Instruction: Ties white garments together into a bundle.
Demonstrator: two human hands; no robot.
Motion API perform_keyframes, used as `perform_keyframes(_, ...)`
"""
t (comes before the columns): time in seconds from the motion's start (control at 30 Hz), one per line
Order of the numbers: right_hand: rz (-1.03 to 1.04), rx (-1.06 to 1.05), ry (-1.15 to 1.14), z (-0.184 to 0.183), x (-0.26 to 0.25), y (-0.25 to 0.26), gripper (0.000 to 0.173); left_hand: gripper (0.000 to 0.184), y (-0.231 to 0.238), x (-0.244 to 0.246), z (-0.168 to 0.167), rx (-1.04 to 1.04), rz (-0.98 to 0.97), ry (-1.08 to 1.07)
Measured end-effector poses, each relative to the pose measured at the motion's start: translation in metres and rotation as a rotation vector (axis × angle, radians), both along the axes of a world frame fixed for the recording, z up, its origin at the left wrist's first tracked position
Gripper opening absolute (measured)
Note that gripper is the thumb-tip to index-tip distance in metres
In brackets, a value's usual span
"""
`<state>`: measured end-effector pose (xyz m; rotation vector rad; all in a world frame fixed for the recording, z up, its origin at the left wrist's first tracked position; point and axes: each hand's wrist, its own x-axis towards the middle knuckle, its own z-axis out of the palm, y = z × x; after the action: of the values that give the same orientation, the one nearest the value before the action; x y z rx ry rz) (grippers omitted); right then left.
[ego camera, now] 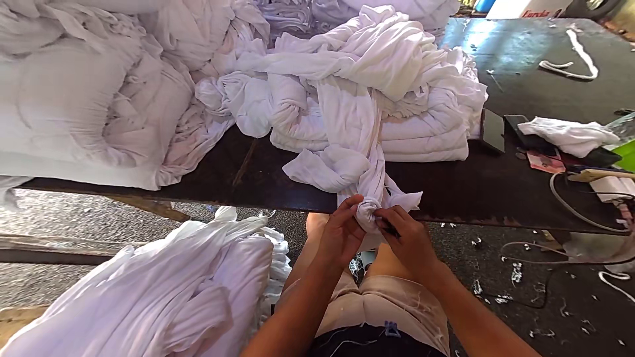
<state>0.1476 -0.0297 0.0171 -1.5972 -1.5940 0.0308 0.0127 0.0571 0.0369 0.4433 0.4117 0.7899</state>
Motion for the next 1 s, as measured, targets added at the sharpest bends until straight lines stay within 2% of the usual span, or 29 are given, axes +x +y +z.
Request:
perform_keyframes(0.27,0.018,-0.023,0.004,-0.001,-0.001,0.001,0.018,0.030,-0.002,-0.001,0.002,0.031,-0.005,0.064)
perform_keyframes(0.5,0.017,0.053,0.039,-0.003,0.002,0.000,0.017,0.030,0.000,-0.001,0.001,0.020,-0.014,0.037)
perform_keyframes(0.63,-0.005,0.033,0.178,-0.003,0.002,0.002,0.032,0.028,0.001,-0.001,-0.004,0.062,-0.033,-0.001)
perform_keyframes(0.77,0.076,-0.139,0.465,0.008,0.004,0.002,0.048,0.027,0.000,-0.003,-0.007,0.171,-0.050,0.008)
perform_keyframes(0.87,0.136,-0.183,0.601,0.012,0.006,0.002,0.044,0.026,-0.001,-0.004,-0.008,0.201,-0.056,0.011)
perform_keyframes(1.0,0.101,-0.135,0.633,0.013,0.005,0.003,0.028,0.027,0.000,-0.004,-0.009,0.128,-0.033,-0.034)
